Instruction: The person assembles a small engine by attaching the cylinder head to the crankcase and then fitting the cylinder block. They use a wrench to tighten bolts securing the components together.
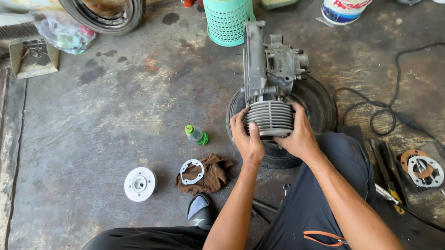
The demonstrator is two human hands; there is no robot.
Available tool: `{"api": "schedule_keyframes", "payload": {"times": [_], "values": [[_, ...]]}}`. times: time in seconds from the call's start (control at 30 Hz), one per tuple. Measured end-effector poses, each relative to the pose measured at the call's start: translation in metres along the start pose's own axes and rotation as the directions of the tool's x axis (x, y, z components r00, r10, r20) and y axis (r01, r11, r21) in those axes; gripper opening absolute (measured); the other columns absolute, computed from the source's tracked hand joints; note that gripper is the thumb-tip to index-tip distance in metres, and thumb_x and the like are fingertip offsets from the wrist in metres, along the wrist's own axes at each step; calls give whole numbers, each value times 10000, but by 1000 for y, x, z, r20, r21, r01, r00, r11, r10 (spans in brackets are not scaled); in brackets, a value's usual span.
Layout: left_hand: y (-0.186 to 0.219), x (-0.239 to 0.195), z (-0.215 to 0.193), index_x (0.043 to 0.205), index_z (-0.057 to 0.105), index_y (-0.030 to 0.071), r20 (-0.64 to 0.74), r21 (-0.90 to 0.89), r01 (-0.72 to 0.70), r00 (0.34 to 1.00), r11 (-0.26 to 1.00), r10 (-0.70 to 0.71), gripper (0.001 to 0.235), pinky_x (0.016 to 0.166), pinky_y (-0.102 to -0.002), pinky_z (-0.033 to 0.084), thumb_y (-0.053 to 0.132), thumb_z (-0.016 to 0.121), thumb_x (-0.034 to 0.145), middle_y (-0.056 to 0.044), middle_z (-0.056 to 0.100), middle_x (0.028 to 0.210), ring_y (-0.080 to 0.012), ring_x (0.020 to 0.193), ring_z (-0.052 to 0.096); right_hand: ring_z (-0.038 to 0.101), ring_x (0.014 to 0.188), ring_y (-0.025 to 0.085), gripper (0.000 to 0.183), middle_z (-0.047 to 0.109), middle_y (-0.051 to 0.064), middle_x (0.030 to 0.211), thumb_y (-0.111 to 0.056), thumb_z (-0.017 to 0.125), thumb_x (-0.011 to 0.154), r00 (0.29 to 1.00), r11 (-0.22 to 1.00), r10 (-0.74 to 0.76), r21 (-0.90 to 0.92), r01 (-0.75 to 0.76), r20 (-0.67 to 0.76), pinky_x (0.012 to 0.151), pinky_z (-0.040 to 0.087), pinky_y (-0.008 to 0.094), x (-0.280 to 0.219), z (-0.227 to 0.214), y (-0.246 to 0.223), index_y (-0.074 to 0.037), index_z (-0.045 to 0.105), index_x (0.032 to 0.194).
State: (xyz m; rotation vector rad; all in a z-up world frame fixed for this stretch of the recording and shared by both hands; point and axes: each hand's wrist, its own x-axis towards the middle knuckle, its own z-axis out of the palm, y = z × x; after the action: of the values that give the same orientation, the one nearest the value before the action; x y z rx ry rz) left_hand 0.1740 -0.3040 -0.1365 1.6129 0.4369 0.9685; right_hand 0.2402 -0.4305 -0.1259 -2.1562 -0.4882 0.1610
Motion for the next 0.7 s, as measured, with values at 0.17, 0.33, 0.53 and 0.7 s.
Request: {"api": "schedule_keyframes", "payload": {"times": [0.17,0.33,0.53,0.7], "values": [[-25,-3,-1,1161,674,156,-93,152,-45,994,987,60,404,903,-427,484,438,460,968,-54,574,1026,-301,971,645,539,1243,532,1054,535,302,1313,-146,881,574,999,999,33,-18,-33,33,1024,455,620,-9,-5,-11,-100,336,1474],[-24,-5,-3,1115,700,168,-126,154,-85,986,984,105,406,868,-405,498,451,467,941,-46,602,968,-287,920,663,549,1240,518,1054,545,293,1309,-163,890,568,997,998,62,-14,-61,50,1025,467,606,-13,-9,-11,-117,337,1464],[-6,-10,-13,1026,692,194,-125,195,-98,984,976,124,393,782,-387,497,484,449,921,-15,599,889,-277,803,661,553,1239,519,1080,542,305,1310,-149,909,534,993,996,89,-38,-87,82,1034,469,592,-26,-11,-12,-83,346,1454],[-8,-7,-13,1038,684,224,-124,233,-77,986,969,109,416,809,-345,449,499,386,947,32,602,905,-227,842,658,551,1243,507,1083,548,289,1301,-119,903,521,994,998,62,3,-63,85,1033,469,582,-21,-12,-13,-90,347,1450]]}}
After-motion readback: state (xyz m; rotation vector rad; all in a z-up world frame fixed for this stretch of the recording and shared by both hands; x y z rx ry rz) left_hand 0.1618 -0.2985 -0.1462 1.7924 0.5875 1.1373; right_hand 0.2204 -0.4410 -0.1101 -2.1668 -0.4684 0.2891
